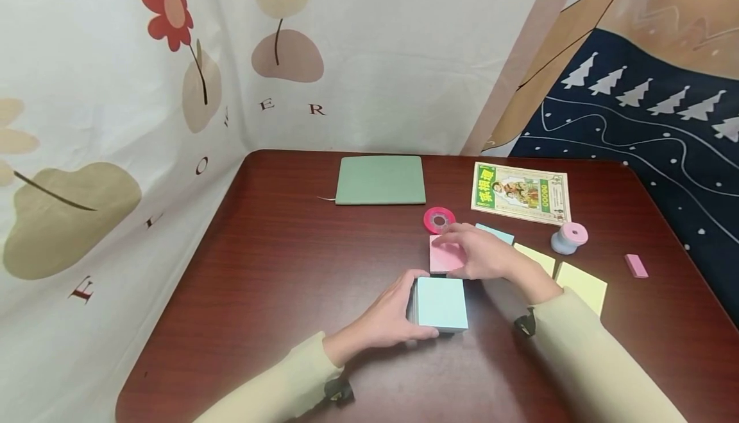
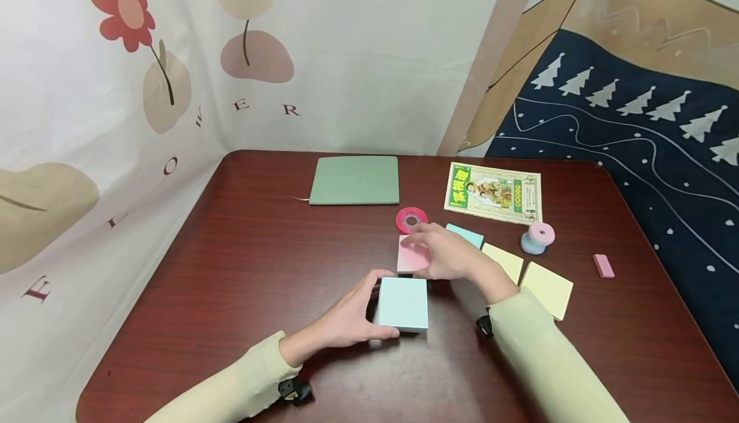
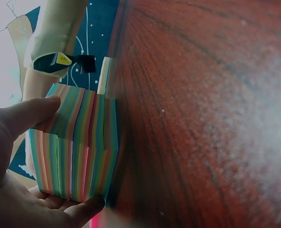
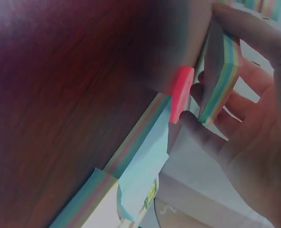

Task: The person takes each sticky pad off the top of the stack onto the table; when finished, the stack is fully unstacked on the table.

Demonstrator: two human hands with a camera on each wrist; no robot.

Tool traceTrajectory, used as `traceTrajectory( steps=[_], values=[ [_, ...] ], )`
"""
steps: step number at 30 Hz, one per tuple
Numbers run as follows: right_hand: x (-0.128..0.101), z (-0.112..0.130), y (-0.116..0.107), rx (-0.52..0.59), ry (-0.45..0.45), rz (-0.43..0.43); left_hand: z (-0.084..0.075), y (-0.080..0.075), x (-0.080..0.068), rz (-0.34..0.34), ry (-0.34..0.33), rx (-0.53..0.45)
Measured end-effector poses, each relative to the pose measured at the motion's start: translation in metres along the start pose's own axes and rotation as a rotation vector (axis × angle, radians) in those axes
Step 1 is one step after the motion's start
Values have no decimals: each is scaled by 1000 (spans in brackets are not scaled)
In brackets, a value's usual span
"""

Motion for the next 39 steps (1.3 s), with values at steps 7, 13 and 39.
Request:
traceTrajectory(
  steps=[7, 13, 39],
  values=[
    [12, -1, 15, -66, -44, 94, -1, -2, 0, -5, 10, 0],
    [10, -4, 21, -103, -45, 107, 0, -1, 1, 0, 15, -5],
    [-34, 71, -1, 25, -124, -55, 1, -1, 3, -3, 5, 19]
  ],
)
Point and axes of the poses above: each hand's wrist, its own x-axis towards the middle knuckle, its own y-axis out of the palm, z = x × y, the point moved 9 cm from there along x, towards the middle knuckle, and after that the axes turned 14 degrees about -y, right-handed, at the moved point
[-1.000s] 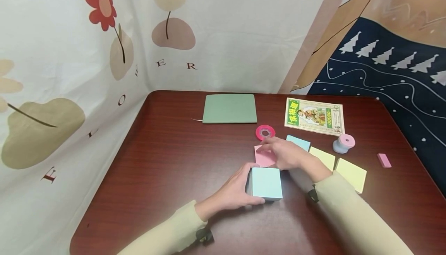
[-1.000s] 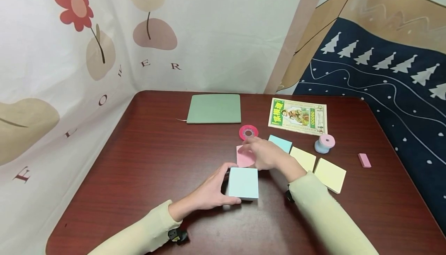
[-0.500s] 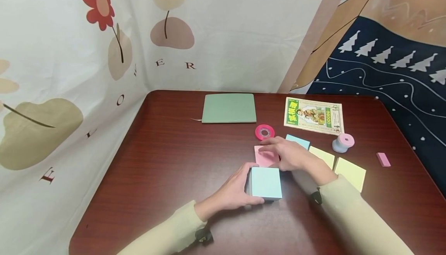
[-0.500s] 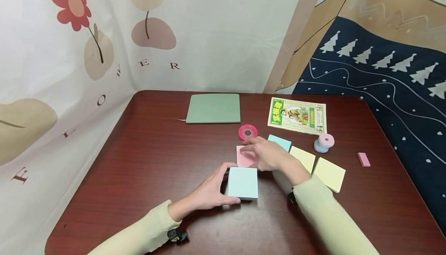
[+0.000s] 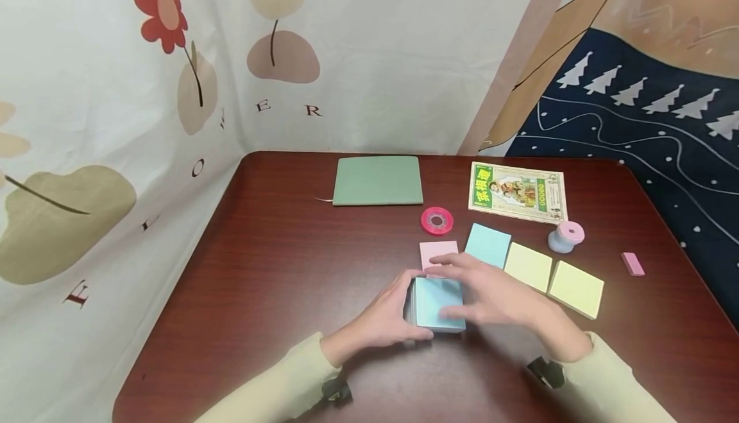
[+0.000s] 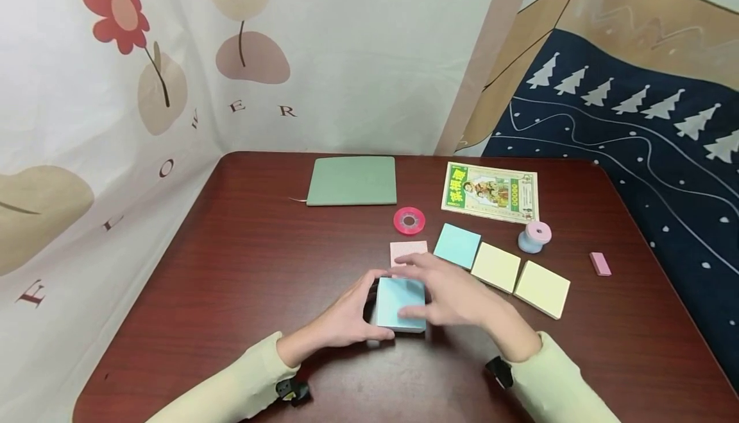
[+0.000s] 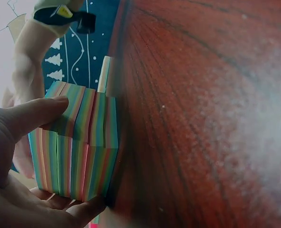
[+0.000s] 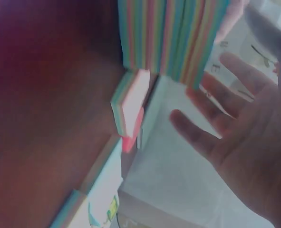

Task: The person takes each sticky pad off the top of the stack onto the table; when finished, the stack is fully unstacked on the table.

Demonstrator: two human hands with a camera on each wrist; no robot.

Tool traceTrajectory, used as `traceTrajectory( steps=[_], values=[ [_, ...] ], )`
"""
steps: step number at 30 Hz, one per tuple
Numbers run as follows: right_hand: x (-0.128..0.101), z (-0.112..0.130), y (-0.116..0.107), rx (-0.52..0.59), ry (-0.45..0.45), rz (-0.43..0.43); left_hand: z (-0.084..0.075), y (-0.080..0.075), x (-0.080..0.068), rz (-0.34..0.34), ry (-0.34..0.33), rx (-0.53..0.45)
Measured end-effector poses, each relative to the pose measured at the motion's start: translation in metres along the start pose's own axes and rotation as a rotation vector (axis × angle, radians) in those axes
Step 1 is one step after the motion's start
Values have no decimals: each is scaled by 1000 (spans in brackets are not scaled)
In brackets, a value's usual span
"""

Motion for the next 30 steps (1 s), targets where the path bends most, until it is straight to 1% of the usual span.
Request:
traceTrajectory(
  steps=[3, 6, 10, 15, 19, 25, 27, 30],
  values=[
    [-5, 7, 15, -18, 7, 40, 2, 0, -1, 2, -13, -3],
    [-7, 11, 22, -42, 9, 22, 2, 0, -1, 1, -18, 5],
    [-5, 14, 22, -80, -2, -10, 1, 0, -1, 0, -14, 13],
    [-7, 14, 21, -76, 11, -3, 1, 0, 0, 4, -12, 22],
    [-18, 9, 14, -74, 67, -2, 2, 2, -1, 6, -13, 32],
    [-45, -14, -9, -48, 189, -84, 1, 1, -1, -8, -10, 33],
    [-55, -24, -14, -63, 237, -100, 2, 1, -1, -12, -13, 31],
    [-66, -35, -15, -119, 278, -83, 2, 1, -1, -11, -19, 26]
  ],
)
Point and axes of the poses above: each hand's wrist, its own x-axis towards the middle knuckle, its own y-axis out of the palm, z = x × y, the point moved 9 cm from there along x, towards the middle knuckle, and after that the axes turned 14 degrees about -y, right-handed, at the moved point
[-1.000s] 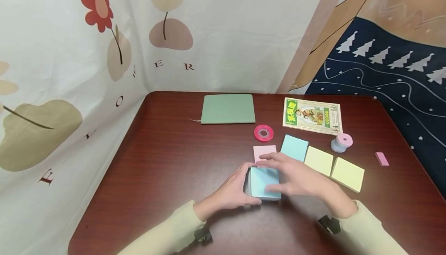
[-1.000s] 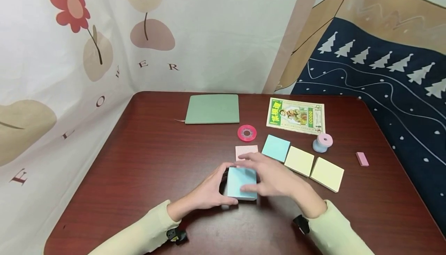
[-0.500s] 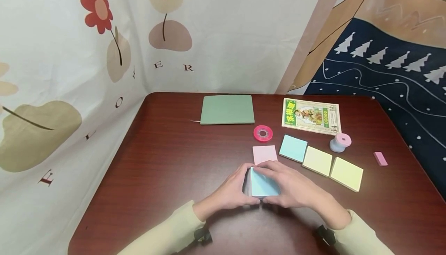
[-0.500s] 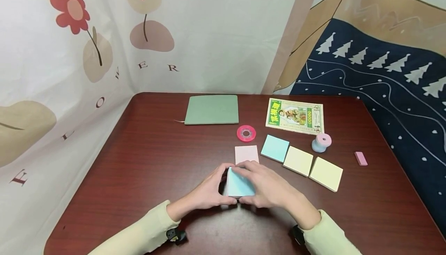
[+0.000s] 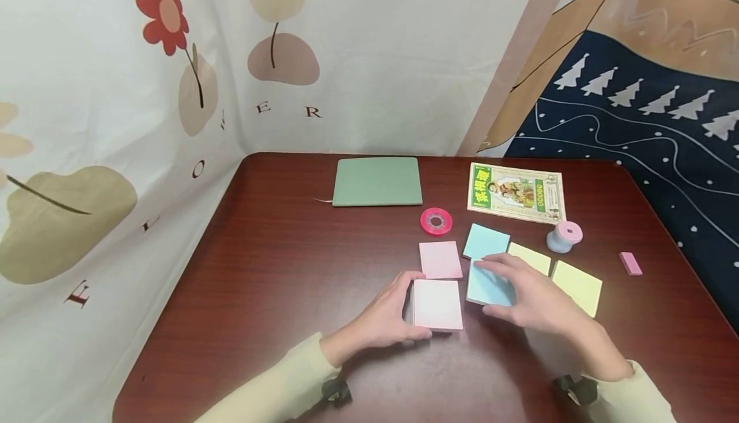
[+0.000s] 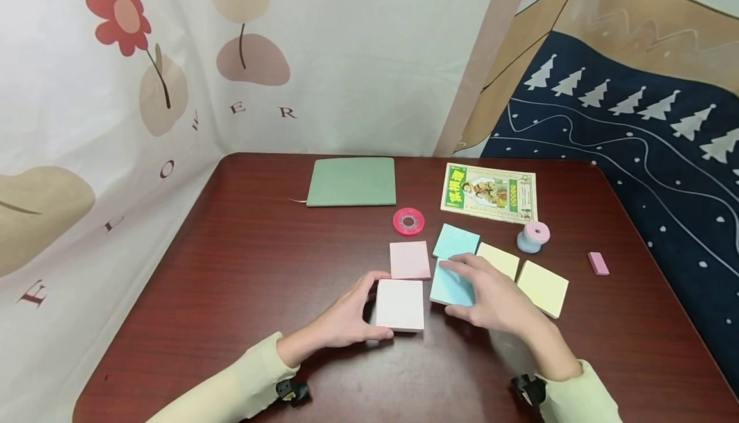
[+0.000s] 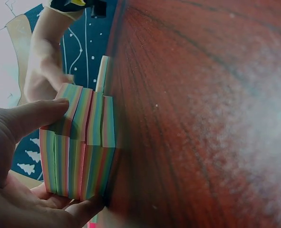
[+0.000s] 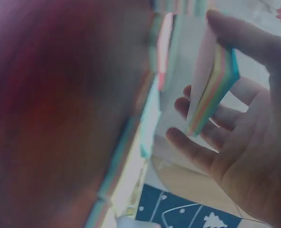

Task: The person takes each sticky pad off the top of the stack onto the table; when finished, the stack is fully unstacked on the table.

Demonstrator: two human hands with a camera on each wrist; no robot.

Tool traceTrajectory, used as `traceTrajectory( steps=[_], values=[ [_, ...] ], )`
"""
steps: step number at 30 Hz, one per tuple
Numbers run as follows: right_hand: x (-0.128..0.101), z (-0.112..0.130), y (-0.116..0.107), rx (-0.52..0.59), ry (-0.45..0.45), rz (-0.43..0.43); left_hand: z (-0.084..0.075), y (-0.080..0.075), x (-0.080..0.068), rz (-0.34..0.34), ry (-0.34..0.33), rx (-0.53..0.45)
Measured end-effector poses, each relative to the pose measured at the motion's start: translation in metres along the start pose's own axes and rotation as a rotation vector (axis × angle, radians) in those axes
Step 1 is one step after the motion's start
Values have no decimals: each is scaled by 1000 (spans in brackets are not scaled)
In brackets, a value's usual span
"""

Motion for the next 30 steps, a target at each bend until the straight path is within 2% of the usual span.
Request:
traceTrajectory(
  steps=[6, 11, 23, 27, 30],
  values=[
    [-3, -5, 15, -127, -48, 30, 1, 1, 0, 4, -8, 1],
    [-1, -4, 23, -192, -56, 32, -1, -1, -1, 3, -5, -4],
    [-1, -7, 27, -202, 4, 62, 0, 0, -1, 3, -7, -4],
    [2, -2, 20, -216, -23, 48, -1, -1, 0, 1, -1, 0],
    [7, 8, 7, -209, -49, -5, -1, -1, -1, 4, -1, -2]
  ],
)
Point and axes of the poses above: each hand's wrist, its own x-axis towards the middle knuckle, its own y-axis out of the palm, z = x × y, the point moved 9 cm from there along x, towards the middle knuckle, and after that the axes turned 14 degrees about -y, right-handed, at the moved point
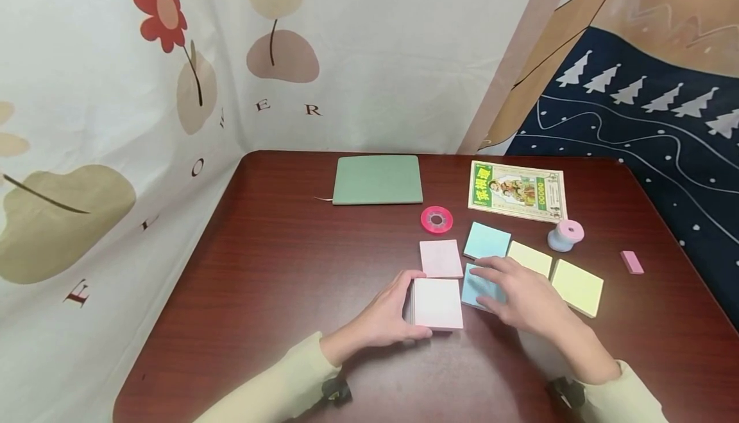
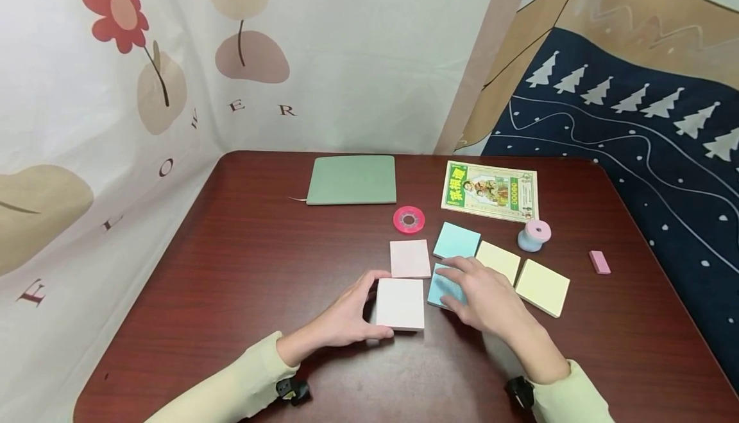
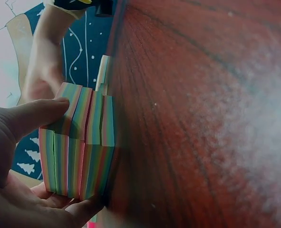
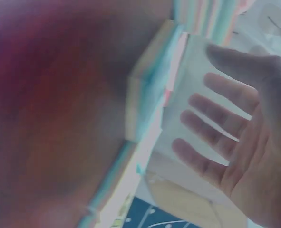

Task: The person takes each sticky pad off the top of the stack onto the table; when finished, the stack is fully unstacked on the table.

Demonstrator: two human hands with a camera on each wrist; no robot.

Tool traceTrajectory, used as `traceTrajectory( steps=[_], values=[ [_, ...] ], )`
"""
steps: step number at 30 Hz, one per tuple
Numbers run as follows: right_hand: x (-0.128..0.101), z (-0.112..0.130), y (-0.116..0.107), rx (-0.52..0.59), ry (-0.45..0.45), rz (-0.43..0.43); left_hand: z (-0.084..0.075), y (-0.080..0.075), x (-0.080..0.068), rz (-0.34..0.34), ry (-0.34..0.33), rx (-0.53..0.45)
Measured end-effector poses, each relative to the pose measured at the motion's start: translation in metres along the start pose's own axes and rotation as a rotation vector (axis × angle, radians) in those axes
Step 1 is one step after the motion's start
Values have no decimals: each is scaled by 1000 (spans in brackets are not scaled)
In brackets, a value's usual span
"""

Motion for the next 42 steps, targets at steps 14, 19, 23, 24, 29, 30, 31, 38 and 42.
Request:
traceTrajectory(
  steps=[14, 19, 23, 24, 29, 30, 31, 38, 42],
  values=[
    [30, 73, 11, 185, -310, -24, 2, 2, 1, 8, 3, 39],
    [35, 77, 19, 192, -320, -30, 3, 2, 2, 8, 13, 49],
    [38, 77, 21, 196, -319, -19, 4, 2, 2, 3, 12, 56],
    [39, 77, 21, 195, -314, -11, 4, 2, 2, 3, 8, 63],
    [35, 72, 19, 168, -258, 14, 5, 3, 2, 8, 11, 91],
    [33, 70, 17, 163, -240, 13, 4, 3, 2, 10, 14, 92],
    [30, 67, 15, 158, -219, 11, 4, 4, 2, 11, 16, 91],
    [-4, 35, -7, 124, -61, -22, 4, 4, 2, 15, -3, 72],
    [-34, 10, -16, 105, 49, -28, 5, 4, 2, 23, -16, 64]
  ],
)
Point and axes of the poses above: each hand's wrist, its own x-axis towards the middle knuckle, its own y-axis out of the palm, z = x × y, the point moved 9 cm from there along x, towards the middle knuckle, and after that the axes turned 14 degrees about -y, right-handed, at the moved point
